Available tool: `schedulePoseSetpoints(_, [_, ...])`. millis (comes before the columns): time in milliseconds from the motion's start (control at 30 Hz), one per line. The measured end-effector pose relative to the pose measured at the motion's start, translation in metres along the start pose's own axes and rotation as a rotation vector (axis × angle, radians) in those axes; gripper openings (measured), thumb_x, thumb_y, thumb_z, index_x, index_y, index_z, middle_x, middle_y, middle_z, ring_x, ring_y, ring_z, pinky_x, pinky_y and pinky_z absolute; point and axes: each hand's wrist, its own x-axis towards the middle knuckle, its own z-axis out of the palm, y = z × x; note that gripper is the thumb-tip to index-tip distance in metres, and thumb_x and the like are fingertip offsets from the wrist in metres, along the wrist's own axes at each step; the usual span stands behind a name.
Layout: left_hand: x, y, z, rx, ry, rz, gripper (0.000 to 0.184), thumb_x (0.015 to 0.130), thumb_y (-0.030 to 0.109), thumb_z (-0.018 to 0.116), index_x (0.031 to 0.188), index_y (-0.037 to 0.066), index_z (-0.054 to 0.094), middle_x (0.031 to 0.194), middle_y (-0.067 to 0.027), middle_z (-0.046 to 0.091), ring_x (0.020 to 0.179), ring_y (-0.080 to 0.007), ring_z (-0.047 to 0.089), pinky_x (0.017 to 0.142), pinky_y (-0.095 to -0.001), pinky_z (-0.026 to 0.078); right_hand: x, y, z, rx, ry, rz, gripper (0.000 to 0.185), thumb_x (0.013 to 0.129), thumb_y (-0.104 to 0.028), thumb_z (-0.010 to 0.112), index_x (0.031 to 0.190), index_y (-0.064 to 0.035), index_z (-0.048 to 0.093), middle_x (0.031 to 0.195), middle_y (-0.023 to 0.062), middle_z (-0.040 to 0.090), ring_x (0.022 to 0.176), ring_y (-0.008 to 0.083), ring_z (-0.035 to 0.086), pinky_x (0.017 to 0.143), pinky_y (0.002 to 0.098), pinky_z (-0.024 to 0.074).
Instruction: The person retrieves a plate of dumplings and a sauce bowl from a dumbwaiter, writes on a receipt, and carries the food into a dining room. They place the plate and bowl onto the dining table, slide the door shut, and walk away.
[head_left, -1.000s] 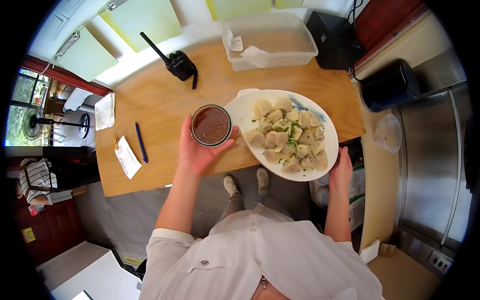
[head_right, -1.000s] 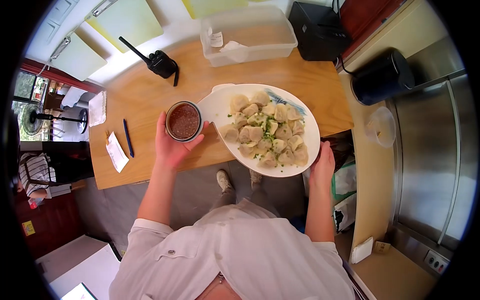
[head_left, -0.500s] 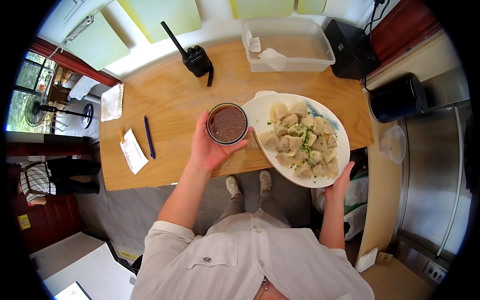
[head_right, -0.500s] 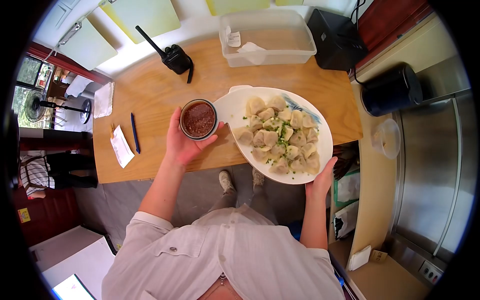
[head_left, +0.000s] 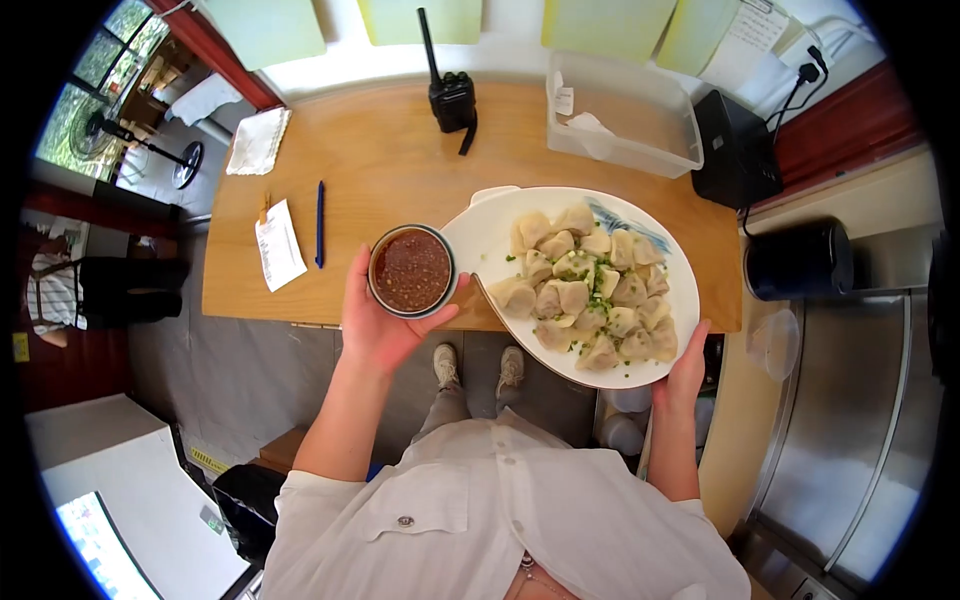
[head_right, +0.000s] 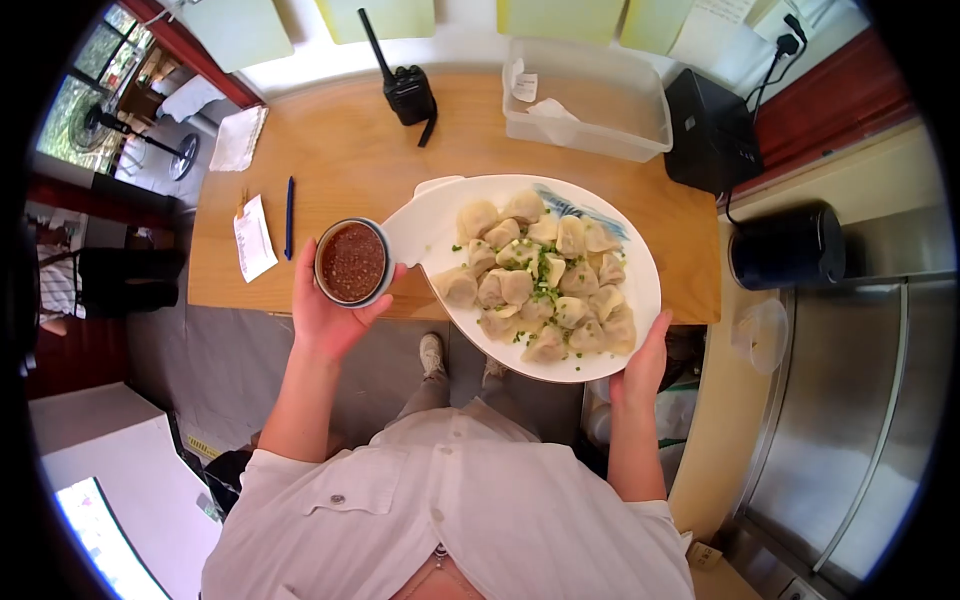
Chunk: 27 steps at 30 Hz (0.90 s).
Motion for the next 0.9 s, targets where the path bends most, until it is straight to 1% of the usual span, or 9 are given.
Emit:
schedulePoseSetpoints(67, [-0.027, 0.002, -0.007, 0.016, -0.003, 0.102, 0.060, 0.091, 0.053, 0.033, 0.129, 0.009, 0.041, 0.124, -0.0168, 0.049, 0.114, -0.0466, 0.045, 0.077, -0.0531, 0.054, -0.004, -0.003, 0.010, -0.034, -0.064, 0.017, 0.056, 0.096, -0.045, 0.033, 0.127, 0.0014, 0.041, 0.123, 0.0104, 0.051, 0.108, 0.0208, 0.054, 0.090, 0.0334, 0.0446])
schedulePoseSetpoints(100, [-0.041, 0.007, -0.015, 0.049, -0.002, 0.114, 0.060, 0.091, 0.053, 0.032, 0.130, 0.009, 0.041, 0.124, -0.0171, 0.049, 0.114, -0.0468, 0.045, 0.077, -0.0532, 0.054, -0.012, 0.012, 0.012, -0.013, -0.088, 0.028, 0.056, 0.096, -0.045, 0.033, 0.126, 0.0016, 0.042, 0.122, 0.0104, 0.052, 0.107, 0.0205, 0.055, 0.089, 0.0332, 0.0449])
schedulePoseSetpoints(300, [-0.147, -0.025, -0.106, 0.135, -0.003, 0.156, 0.060, 0.091, 0.052, 0.032, 0.128, 0.007, 0.041, 0.124, -0.0174, 0.049, 0.113, -0.0466, 0.046, 0.077, -0.0534, 0.053, -0.072, 0.143, -0.061, 0.108, -0.261, 0.030, 0.057, 0.096, -0.046, 0.033, 0.128, 0.0013, 0.039, 0.124, 0.0127, 0.051, 0.109, 0.0230, 0.054, 0.090, 0.0356, 0.0460])
schedulePoseSetpoints(400, [-0.194, -0.025, -0.129, 0.163, 0.032, 0.209, 0.059, 0.091, 0.052, 0.032, 0.128, 0.006, 0.042, 0.124, -0.0169, 0.049, 0.112, -0.0462, 0.046, 0.076, -0.0533, 0.054, -0.090, 0.185, -0.067, 0.133, -0.337, 0.031, 0.056, 0.096, -0.045, 0.032, 0.127, 0.0014, 0.040, 0.124, 0.0136, 0.051, 0.109, 0.0236, 0.054, 0.090, 0.0365, 0.0461])
schedulePoseSetpoints(567, [-0.229, -0.007, -0.139, 0.171, 0.017, 0.350, 0.059, 0.091, 0.052, 0.032, 0.128, 0.006, 0.042, 0.124, -0.0162, 0.050, 0.113, -0.0459, 0.046, 0.077, -0.0523, 0.053, -0.099, 0.189, -0.018, 0.106, -0.467, 0.019, 0.054, 0.097, -0.043, 0.030, 0.124, 0.0023, 0.043, 0.120, 0.0137, 0.053, 0.106, 0.0219, 0.056, 0.087, 0.0353, 0.0480])
schedulePoseSetpoints(633, [-0.242, 0.003, -0.141, 0.173, 0.024, 0.398, 0.059, 0.091, 0.052, 0.033, 0.128, 0.006, 0.042, 0.123, -0.0161, 0.050, 0.113, -0.0457, 0.046, 0.078, -0.0520, 0.053, -0.099, 0.197, 0.002, 0.085, -0.516, 0.029, 0.051, 0.098, -0.040, 0.029, 0.125, -0.0001, 0.042, 0.122, 0.0135, 0.052, 0.109, 0.0232, 0.054, 0.091, 0.0378, 0.0462])
schedulePoseSetpoints(700, [-0.251, 0.014, -0.142, 0.172, 0.069, 0.458, 0.055, 0.091, 0.051, 0.035, 0.127, 0.010, 0.044, 0.124, -0.0135, 0.051, 0.116, -0.0459, 0.043, 0.077, -0.0525, 0.053, -0.097, 0.200, 0.024, 0.054, -0.567, 0.062, 0.050, 0.098, -0.040, 0.029, 0.126, -0.0005, 0.042, 0.122, 0.0132, 0.052, 0.109, 0.0230, 0.054, 0.091, 0.0377, 0.0461])
schedulePoseSetpoints(867, [-0.284, 0.038, -0.147, 0.161, 0.105, 0.561, 0.055, 0.091, 0.050, 0.034, 0.126, 0.009, 0.046, 0.122, -0.0129, 0.052, 0.115, -0.0447, 0.044, 0.075, -0.0502, 0.054, -0.122, 0.201, 0.087, -0.009, -0.649, 0.087, 0.054, 0.097, -0.043, 0.031, 0.123, 0.0019, 0.044, 0.120, 0.0136, 0.054, 0.107, 0.0221, 0.055, 0.088, 0.0360, 0.0471])
schedulePoseSetpoints(900, [-0.287, 0.041, -0.147, 0.138, 0.104, 0.615, 0.056, 0.091, 0.050, 0.034, 0.126, 0.007, 0.044, 0.122, -0.0148, 0.051, 0.115, -0.0459, 0.044, 0.076, -0.0515, 0.053, -0.122, 0.198, 0.102, -0.027, -0.693, 0.123, 0.054, 0.097, -0.043, 0.032, 0.123, 0.0017, 0.045, 0.119, 0.0134, 0.054, 0.106, 0.0219, 0.055, 0.088, 0.0357, 0.0468])
